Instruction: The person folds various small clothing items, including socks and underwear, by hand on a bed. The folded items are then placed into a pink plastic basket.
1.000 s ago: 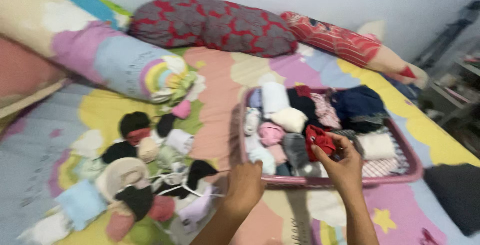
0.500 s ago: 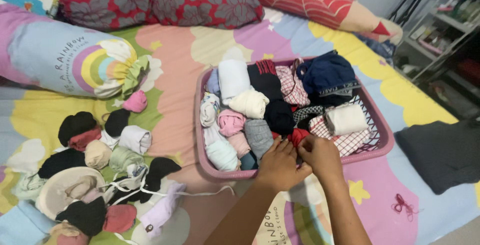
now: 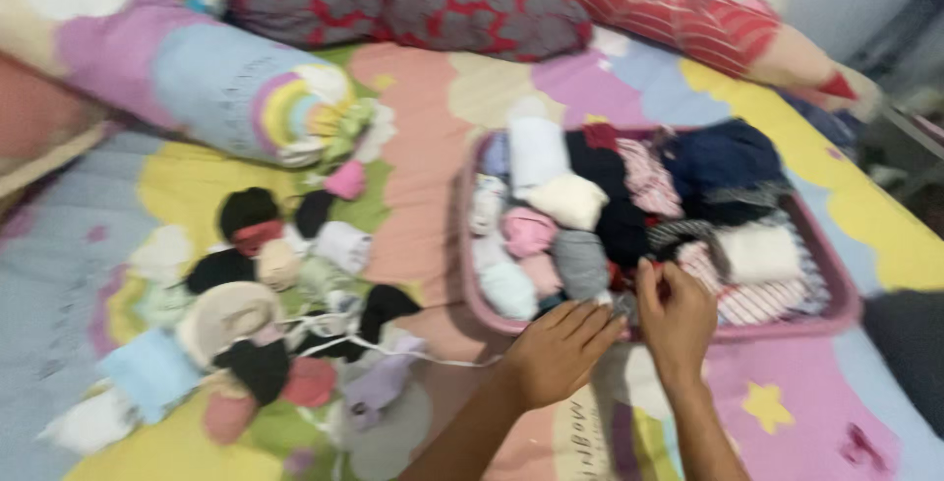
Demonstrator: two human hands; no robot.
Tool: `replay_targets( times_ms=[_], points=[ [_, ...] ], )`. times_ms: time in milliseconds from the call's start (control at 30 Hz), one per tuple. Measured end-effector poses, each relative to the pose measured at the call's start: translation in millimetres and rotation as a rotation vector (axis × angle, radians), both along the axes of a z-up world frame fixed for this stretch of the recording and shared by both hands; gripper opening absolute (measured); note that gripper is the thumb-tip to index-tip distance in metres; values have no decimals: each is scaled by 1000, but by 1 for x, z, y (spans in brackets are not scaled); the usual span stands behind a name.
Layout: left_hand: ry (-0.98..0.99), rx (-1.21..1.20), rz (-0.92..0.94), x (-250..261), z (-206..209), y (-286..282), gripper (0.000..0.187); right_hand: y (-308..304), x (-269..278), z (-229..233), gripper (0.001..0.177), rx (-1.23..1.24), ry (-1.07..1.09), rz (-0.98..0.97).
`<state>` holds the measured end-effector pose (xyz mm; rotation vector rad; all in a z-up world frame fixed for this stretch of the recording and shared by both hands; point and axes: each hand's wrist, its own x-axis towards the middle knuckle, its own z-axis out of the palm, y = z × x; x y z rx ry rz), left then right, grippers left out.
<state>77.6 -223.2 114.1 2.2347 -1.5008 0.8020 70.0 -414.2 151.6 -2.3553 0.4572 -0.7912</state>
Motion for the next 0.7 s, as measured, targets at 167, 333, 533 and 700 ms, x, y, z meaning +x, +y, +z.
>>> replay_targets(
  times_ms=[167,333,533,700],
  points=[
    [20,220,84,3,-17,125,43,131,-3,0,10,-114,-577,473],
    [-111,-81,585,4,-33,248,53,246,26,-19,9,32,-279,729],
    [456,-50,832,-1,-63,335,24,304,68,-89,66,-227,135,969],
    [650,-468,1038,18,-75,364,16,303,95,-141,27,-3,351,877]
  ],
)
